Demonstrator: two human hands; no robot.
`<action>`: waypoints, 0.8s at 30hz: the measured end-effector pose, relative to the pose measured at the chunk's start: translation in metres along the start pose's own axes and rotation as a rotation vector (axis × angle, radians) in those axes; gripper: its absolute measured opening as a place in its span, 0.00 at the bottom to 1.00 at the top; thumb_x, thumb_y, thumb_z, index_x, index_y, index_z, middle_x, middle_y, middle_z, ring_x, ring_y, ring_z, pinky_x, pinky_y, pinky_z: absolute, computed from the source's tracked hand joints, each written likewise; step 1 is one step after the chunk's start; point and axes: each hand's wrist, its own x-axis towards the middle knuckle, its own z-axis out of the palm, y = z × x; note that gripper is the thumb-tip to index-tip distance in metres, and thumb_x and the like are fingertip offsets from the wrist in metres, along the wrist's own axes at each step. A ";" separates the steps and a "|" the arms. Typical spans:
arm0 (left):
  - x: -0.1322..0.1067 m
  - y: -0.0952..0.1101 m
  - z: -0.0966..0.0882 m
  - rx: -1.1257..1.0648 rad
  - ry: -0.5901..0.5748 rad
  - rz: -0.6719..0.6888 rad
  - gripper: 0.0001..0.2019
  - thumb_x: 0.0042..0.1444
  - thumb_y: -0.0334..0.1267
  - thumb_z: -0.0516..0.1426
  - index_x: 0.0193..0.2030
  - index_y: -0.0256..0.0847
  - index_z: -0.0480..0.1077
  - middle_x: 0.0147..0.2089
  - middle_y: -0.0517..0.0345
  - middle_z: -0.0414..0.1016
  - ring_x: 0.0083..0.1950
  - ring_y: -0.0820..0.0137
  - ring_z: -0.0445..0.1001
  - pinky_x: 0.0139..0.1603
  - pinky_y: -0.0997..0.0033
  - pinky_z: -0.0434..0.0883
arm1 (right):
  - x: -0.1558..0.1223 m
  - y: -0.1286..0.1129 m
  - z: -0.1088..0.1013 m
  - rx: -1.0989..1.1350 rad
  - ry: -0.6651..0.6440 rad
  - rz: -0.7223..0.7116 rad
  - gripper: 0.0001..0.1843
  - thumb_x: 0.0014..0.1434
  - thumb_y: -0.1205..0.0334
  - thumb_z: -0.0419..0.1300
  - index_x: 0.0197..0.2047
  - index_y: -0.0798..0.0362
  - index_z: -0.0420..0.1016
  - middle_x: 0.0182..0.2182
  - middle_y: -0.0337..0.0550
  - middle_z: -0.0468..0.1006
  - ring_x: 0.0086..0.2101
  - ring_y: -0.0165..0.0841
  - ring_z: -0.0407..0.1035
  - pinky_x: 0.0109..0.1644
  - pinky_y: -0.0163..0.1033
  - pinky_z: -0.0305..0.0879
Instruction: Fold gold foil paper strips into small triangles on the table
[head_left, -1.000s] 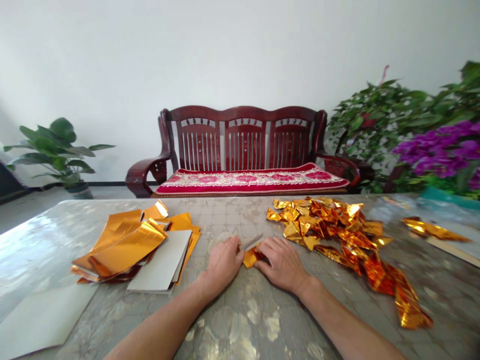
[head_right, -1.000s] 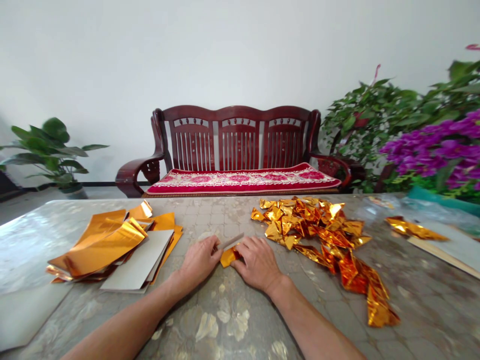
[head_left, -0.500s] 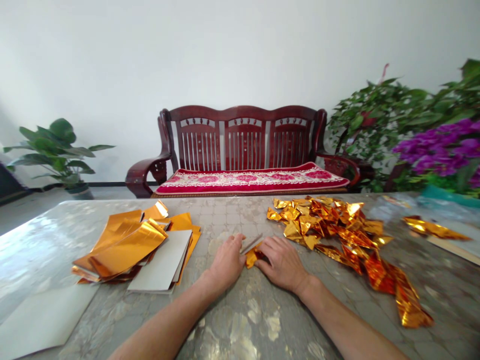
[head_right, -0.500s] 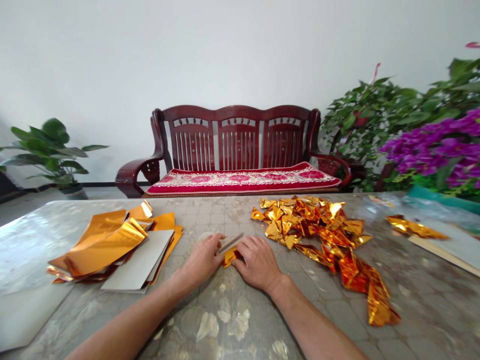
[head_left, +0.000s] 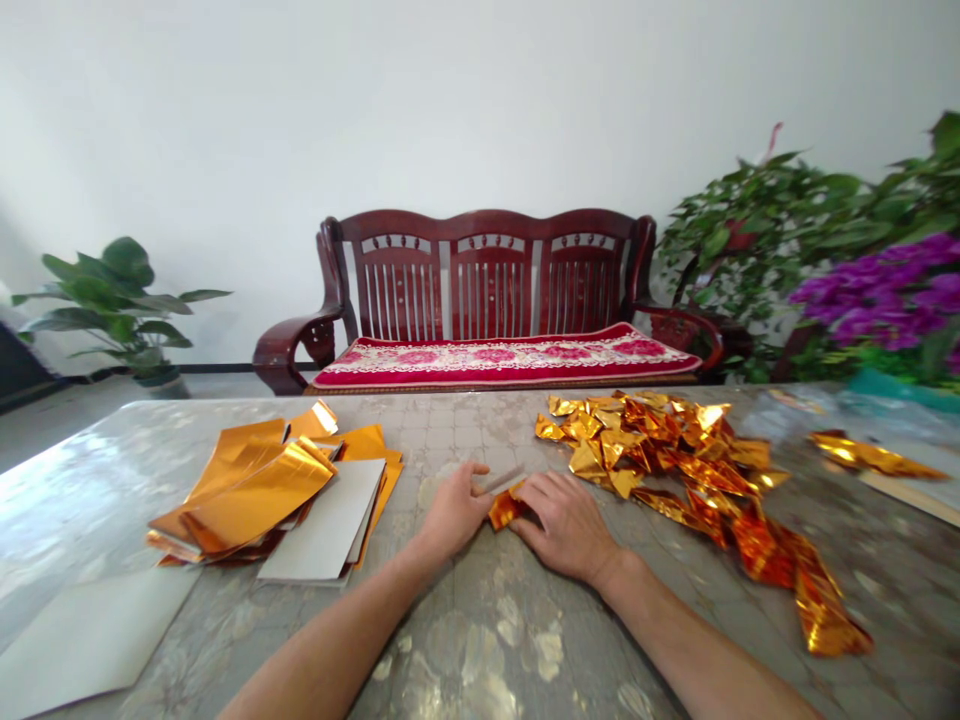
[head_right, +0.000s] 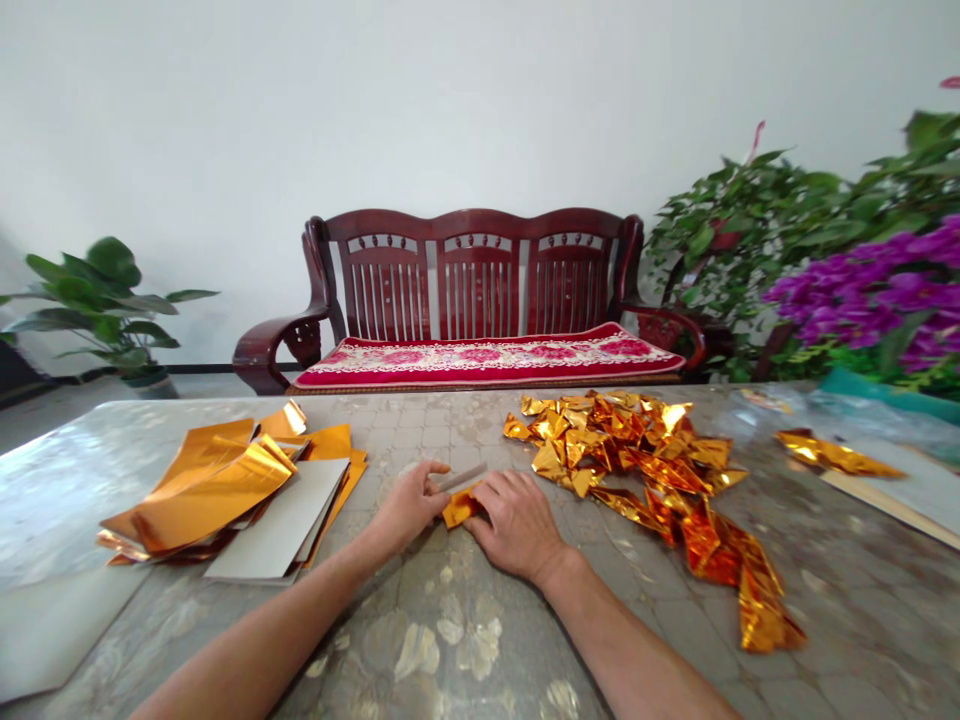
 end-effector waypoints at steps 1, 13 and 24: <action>0.000 0.000 0.001 -0.071 -0.004 -0.037 0.20 0.51 0.27 0.57 0.52 0.37 0.65 0.23 0.69 0.67 0.21 0.76 0.67 0.24 0.77 0.60 | 0.000 0.000 0.000 0.004 0.008 -0.002 0.09 0.59 0.56 0.64 0.40 0.50 0.73 0.37 0.44 0.75 0.41 0.39 0.66 0.45 0.43 0.57; -0.004 0.013 0.007 -0.394 -0.078 -0.232 0.25 0.55 0.32 0.57 0.59 0.33 0.60 0.25 0.67 0.70 0.22 0.77 0.70 0.22 0.81 0.66 | 0.002 -0.004 0.009 0.059 0.111 -0.062 0.09 0.68 0.61 0.55 0.39 0.50 0.76 0.34 0.43 0.78 0.39 0.36 0.68 0.43 0.41 0.58; -0.004 -0.010 -0.006 0.257 0.051 0.463 0.21 0.48 0.21 0.52 0.45 0.44 0.76 0.49 0.55 0.71 0.49 0.69 0.72 0.53 0.70 0.69 | 0.002 0.005 0.014 0.176 0.077 0.117 0.08 0.65 0.65 0.57 0.39 0.49 0.78 0.34 0.42 0.80 0.38 0.36 0.72 0.42 0.39 0.63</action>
